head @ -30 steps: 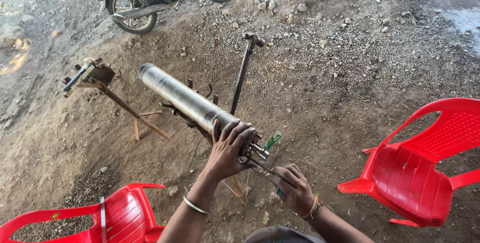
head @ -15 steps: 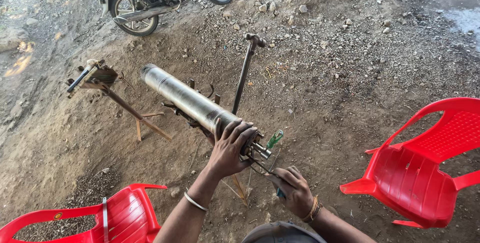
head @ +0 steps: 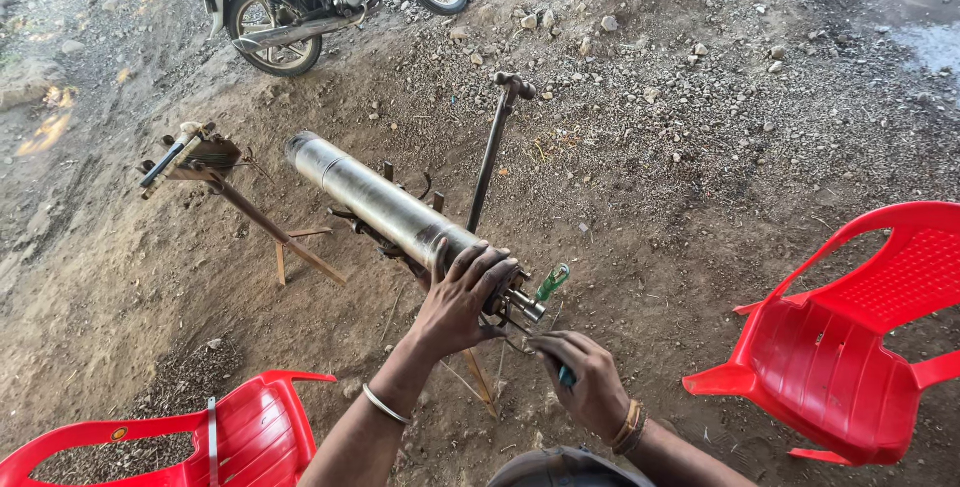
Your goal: The person uses a hammer and a screwdriver to work on a metal pipe mounted on a wooden stand. They repeatedly tap the pipe with the hammer and adjust a valve or fitting with the screwdriver. The person alternates between these actions throughout the clip.
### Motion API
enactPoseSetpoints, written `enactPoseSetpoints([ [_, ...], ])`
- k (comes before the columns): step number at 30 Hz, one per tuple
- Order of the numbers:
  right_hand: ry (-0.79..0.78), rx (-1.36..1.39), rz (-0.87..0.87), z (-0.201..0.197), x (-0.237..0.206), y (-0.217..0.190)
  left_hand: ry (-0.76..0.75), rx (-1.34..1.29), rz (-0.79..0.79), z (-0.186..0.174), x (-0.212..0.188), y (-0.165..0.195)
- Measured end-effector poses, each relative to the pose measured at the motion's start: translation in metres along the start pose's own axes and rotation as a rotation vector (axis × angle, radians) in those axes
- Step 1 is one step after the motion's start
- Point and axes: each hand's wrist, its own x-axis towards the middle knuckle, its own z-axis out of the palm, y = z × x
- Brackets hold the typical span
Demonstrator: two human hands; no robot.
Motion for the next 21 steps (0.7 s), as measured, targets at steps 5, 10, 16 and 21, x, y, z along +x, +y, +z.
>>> enactPoseSetpoints([
  [5, -0.207, -0.087, -0.188, -0.022, 0.024, -0.005, -0.046, 0.039, 0.114, -0.003, 0.008, -0.014],
  [10, -0.315, 0.137, 0.023, -0.03, 0.021, -0.018, -0.023, 0.207, 0.257, 0.01, 0.019, -0.024],
  [16, -0.55, 0.054, 0.16, -0.025, 0.022, -0.001, 0.077, 0.118, 0.308, 0.02, 0.021, -0.029],
  [21, -0.436, 0.139, 0.134, -0.016, 0.014, 0.005, 0.125, 0.071, 0.335, 0.023, 0.019, -0.035],
])
